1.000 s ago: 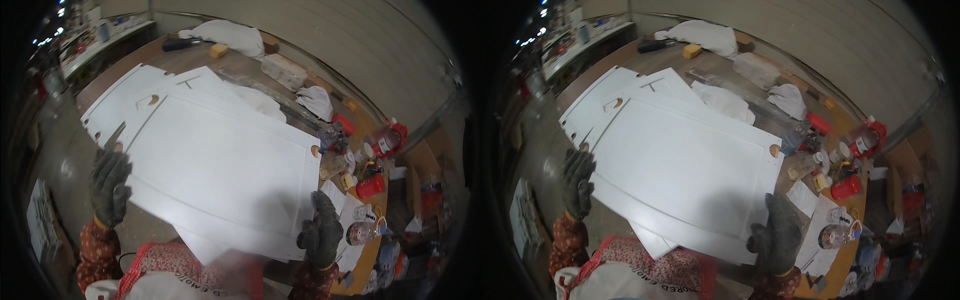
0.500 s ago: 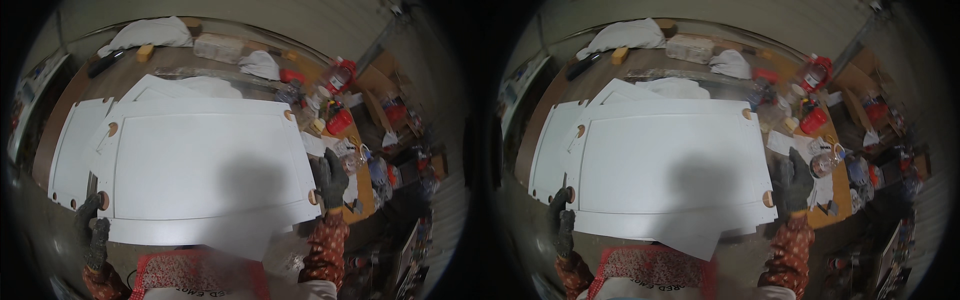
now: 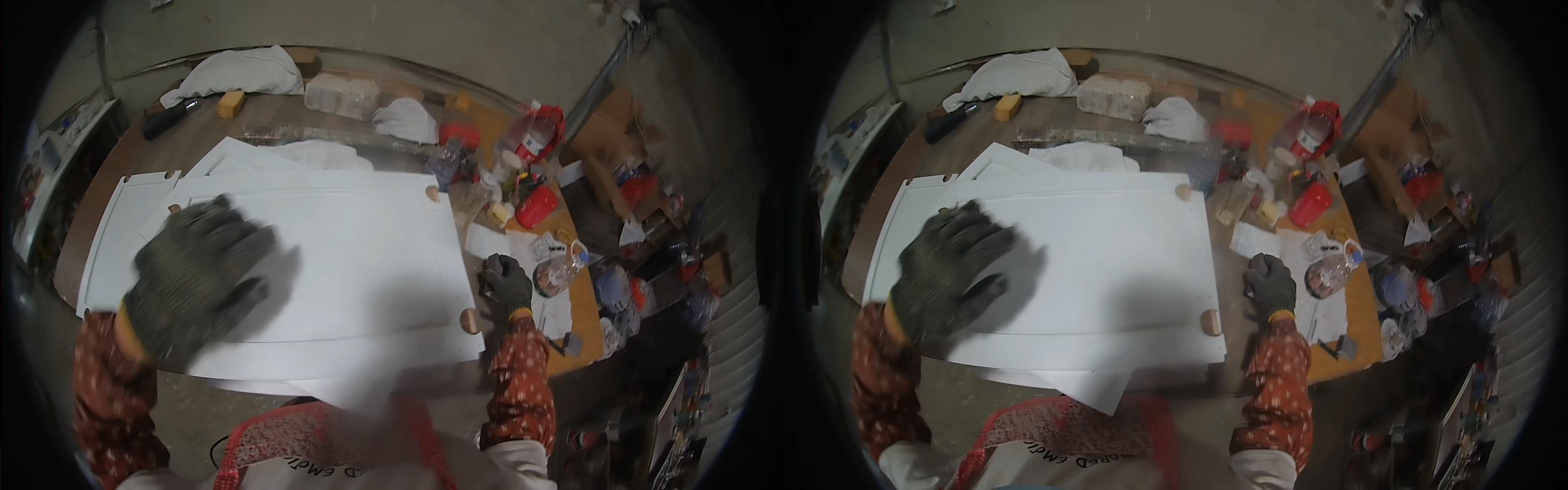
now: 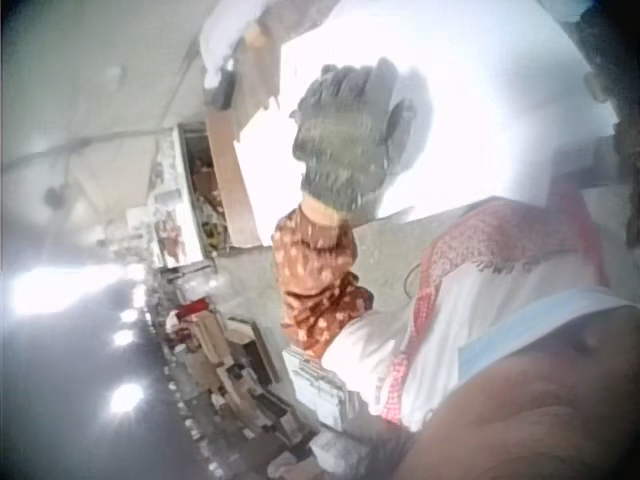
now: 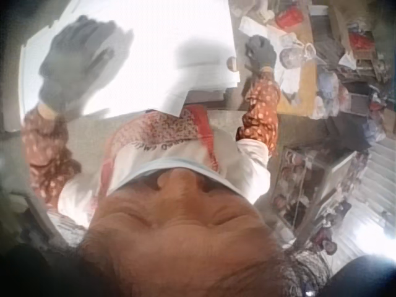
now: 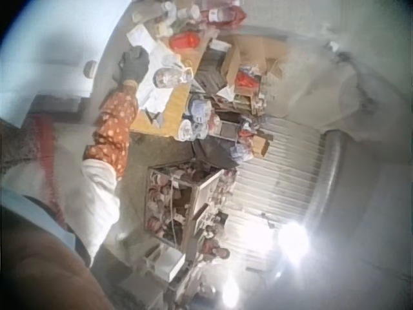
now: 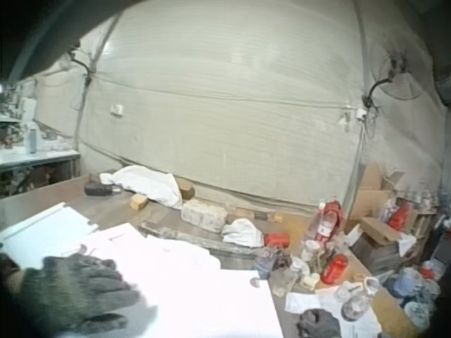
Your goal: The person sands the edges and surfaces of white furniture panels using a sanding block and wipes them with a cloth.
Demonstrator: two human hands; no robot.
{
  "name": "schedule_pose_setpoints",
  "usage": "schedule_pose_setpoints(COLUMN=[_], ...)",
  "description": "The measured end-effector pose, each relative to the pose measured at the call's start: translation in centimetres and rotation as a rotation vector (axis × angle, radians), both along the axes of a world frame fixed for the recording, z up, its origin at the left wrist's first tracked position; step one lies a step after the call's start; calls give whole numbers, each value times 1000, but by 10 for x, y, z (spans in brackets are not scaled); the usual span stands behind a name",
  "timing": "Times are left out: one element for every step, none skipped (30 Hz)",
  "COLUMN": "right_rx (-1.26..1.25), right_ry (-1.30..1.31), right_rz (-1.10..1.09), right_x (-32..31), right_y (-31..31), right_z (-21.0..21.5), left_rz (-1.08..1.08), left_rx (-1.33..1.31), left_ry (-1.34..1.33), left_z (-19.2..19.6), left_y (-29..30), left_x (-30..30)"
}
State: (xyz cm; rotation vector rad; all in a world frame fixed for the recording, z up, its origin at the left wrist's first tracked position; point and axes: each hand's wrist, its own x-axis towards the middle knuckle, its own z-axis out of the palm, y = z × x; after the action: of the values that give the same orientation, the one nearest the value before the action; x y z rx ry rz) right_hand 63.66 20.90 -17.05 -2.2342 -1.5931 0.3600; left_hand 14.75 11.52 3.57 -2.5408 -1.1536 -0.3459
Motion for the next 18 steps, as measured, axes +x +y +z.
schedule_pose_setpoints(right_rx=[185,317,439,589,581,577,602,632,659,636,499,350,387,413,441,367,311,229], right_ry=[-57,-147,-223,-241,-200,-165,-241,-328,-415,-519,-507,-489,-547,-613,-678,-664,-651,-643], right_rz=[113,155,223,394,472,538,612,678,727,820,728,612,598,584,592,602,650,674], right_x=[0,7,-1,-39,-68,-95,-118,-139,-151,-156,-171,-180,-184,-183,-186,-189,-199,-201], right_y=[-4,-18,-31,-25,-31,-38,-41,-46,-48,-40,-36,-34,-17,4,14,11,16,15], right_z=[15,36,60,85,111,135,148,162,168,164,163,159,154,148,146,150,158,163], left_rz=[-58,-170,-179,-73,-21,19,72,113,118,129,162,143,128,107,124,105,128,123], left_rx=[19,26,-2,-24,-80,-129,-179,-219,-190,-162,-172,-133,-95,-65,-124,-173,-211,-266], left_ry=[15,17,16,47,40,32,8,-20,-68,-115,-129,-138,-147,-166,-120,-190,-270,-354], left_z=[-4,-18,-25,-18,-30,-44,-61,-72,-79,-87,-85,-89,-94,-97,-92,-89,-87,-93], left_y=[24,64,94,91,114,134,151,164,172,175,171,174,177,175,175,172,171,173], left_x=[6,23,43,38,46,56,66,75,89,97,100,107,111,116,118,115,102,98])
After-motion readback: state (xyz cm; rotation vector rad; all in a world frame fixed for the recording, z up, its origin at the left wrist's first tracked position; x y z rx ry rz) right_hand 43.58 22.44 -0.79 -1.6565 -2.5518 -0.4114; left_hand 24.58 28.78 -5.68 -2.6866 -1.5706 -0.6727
